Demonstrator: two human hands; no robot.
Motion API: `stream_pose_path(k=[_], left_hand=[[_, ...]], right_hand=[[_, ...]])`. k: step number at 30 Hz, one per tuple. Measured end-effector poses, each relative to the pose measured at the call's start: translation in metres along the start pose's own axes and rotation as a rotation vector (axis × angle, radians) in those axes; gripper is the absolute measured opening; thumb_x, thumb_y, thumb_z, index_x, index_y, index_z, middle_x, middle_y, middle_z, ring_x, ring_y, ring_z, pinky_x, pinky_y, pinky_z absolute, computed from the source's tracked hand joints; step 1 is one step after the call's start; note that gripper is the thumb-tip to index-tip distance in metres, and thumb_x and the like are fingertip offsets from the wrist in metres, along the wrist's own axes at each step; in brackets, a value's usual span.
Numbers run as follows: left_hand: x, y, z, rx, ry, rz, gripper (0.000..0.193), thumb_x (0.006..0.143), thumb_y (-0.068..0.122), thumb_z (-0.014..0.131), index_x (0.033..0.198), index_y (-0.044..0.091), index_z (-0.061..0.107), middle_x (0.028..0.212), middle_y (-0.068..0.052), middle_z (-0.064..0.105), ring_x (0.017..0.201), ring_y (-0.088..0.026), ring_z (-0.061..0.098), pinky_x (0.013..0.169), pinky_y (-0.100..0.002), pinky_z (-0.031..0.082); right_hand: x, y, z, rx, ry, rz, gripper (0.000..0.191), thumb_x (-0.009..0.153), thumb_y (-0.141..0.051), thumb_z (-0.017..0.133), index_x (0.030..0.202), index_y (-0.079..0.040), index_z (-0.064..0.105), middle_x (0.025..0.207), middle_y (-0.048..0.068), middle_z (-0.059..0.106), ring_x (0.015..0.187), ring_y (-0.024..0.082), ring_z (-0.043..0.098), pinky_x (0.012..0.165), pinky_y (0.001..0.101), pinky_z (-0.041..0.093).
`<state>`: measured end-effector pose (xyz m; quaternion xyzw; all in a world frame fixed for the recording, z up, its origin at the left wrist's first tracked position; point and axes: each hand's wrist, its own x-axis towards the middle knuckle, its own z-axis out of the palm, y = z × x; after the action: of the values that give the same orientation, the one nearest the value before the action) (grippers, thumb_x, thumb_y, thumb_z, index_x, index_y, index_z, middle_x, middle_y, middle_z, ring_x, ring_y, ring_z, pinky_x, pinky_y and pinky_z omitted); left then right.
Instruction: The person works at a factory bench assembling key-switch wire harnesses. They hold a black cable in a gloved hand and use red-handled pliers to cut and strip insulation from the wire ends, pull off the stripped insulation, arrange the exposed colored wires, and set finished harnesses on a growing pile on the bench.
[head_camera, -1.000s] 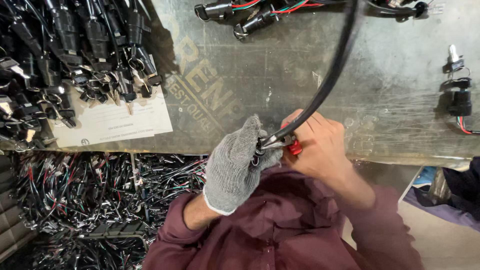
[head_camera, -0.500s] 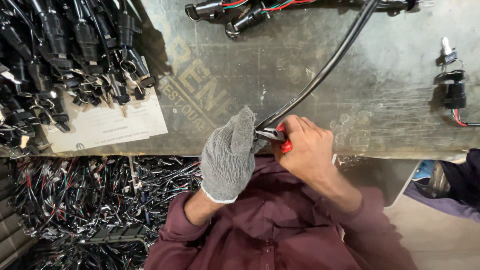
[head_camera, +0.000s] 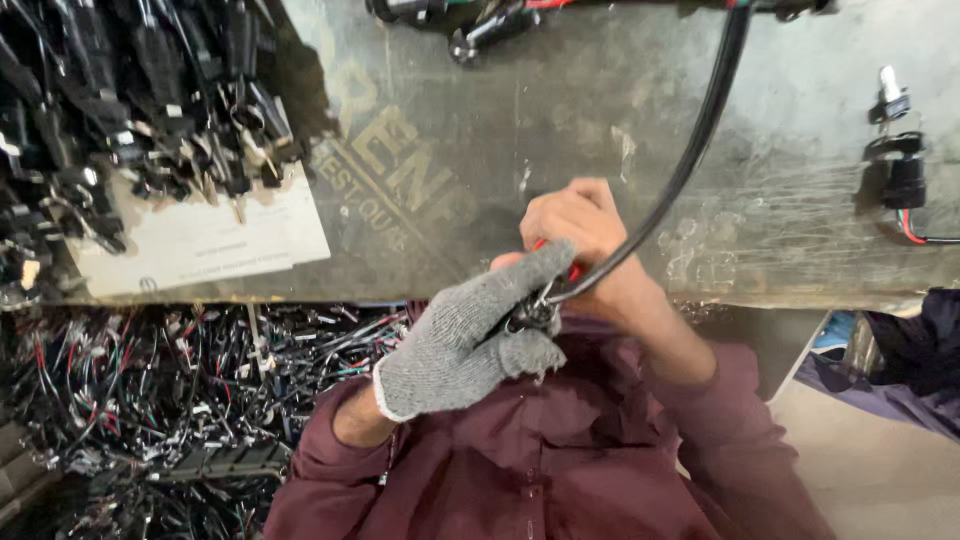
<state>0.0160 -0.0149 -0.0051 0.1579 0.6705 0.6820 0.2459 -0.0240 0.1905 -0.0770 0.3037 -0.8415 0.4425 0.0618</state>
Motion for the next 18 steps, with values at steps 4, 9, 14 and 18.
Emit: stream_pose_path(k=[4, 9, 14, 18], left_hand=[[-0.004, -0.003, 0.004, -0.032, 0.041, 0.007, 0.064, 0.098, 0.005, 0.073, 0.157, 0.006, 0.047, 0.107, -0.007, 0.069, 0.093, -0.018, 0.067, 0.088, -0.031, 0.06], [0.001, -0.006, 0.0, 0.424, 0.269, 0.17, 0.064, 0.095, 0.012, 0.076, 0.152, 0.006, 0.048, 0.122, -0.017, 0.067, 0.103, -0.03, 0.07, 0.087, -0.037, 0.057], [0.009, -0.001, -0.001, 0.75, 0.339, 0.046, 0.064, 0.095, 0.026, 0.076, 0.15, 0.005, 0.05, 0.107, -0.017, 0.069, 0.088, -0.038, 0.068, 0.071, -0.045, 0.051], [0.0, 0.024, -0.034, 0.872, 0.52, -0.041, 0.035, 0.097, 0.027, 0.075, 0.125, 0.013, 0.06, 0.099, -0.008, 0.076, 0.083, -0.021, 0.075, 0.07, -0.034, 0.058]], right_hand=[[0.0, 0.015, 0.0, 0.155, -0.091, 0.028, 0.04, 0.075, -0.018, 0.092, 0.085, -0.007, 0.055, 0.084, 0.006, 0.058, 0.083, 0.03, 0.063, 0.08, 0.044, 0.051], [-0.007, 0.007, -0.004, 0.065, -0.112, 0.119, 0.043, 0.065, -0.009, 0.081, 0.101, -0.003, 0.059, 0.099, 0.012, 0.063, 0.094, 0.035, 0.063, 0.081, 0.0429, 0.052], [-0.005, -0.002, 0.0, -0.191, -0.102, 0.267, 0.045, 0.054, -0.018, 0.082, 0.093, -0.006, 0.061, 0.094, 0.011, 0.063, 0.09, 0.035, 0.062, 0.079, 0.0459, 0.05], [0.015, 0.017, -0.02, -0.553, -0.035, 0.156, 0.063, 0.067, -0.041, 0.084, 0.112, -0.004, 0.063, 0.112, 0.015, 0.06, 0.108, 0.037, 0.056, 0.098, 0.0469, 0.045]])
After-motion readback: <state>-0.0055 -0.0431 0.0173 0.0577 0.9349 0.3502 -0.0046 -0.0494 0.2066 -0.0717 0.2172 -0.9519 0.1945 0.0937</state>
